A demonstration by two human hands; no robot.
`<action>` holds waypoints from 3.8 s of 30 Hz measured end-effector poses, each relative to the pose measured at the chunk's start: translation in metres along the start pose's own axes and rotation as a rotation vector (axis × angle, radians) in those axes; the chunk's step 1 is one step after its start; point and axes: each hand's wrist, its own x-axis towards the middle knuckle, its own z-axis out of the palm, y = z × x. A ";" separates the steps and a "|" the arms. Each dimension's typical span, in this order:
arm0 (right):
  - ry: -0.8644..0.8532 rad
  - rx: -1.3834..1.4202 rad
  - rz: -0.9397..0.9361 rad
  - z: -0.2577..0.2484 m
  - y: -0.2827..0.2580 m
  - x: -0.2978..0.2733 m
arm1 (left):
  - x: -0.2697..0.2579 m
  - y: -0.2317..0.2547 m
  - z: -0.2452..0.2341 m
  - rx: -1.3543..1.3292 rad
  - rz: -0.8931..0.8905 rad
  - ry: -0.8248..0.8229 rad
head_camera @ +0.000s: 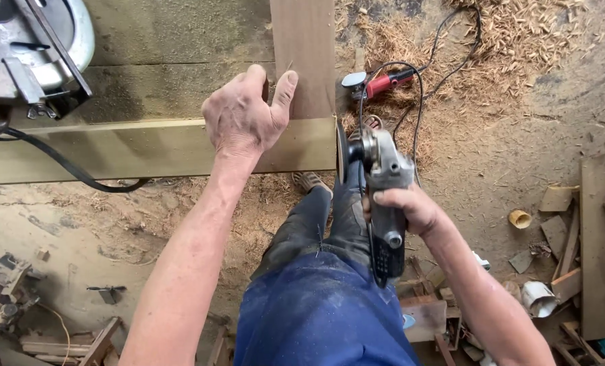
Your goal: Using an angle grinder to sand the edge of a wooden board
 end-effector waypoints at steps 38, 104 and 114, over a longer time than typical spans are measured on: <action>0.020 0.058 -0.231 0.006 0.009 0.012 | 0.001 0.003 -0.017 -0.104 -0.040 -0.072; 0.142 0.133 -0.190 0.011 0.010 0.025 | 0.005 0.005 -0.018 -0.093 -0.070 -0.163; 0.134 0.114 -0.194 0.011 -0.009 0.042 | 0.004 0.001 -0.002 -0.059 -0.112 -0.249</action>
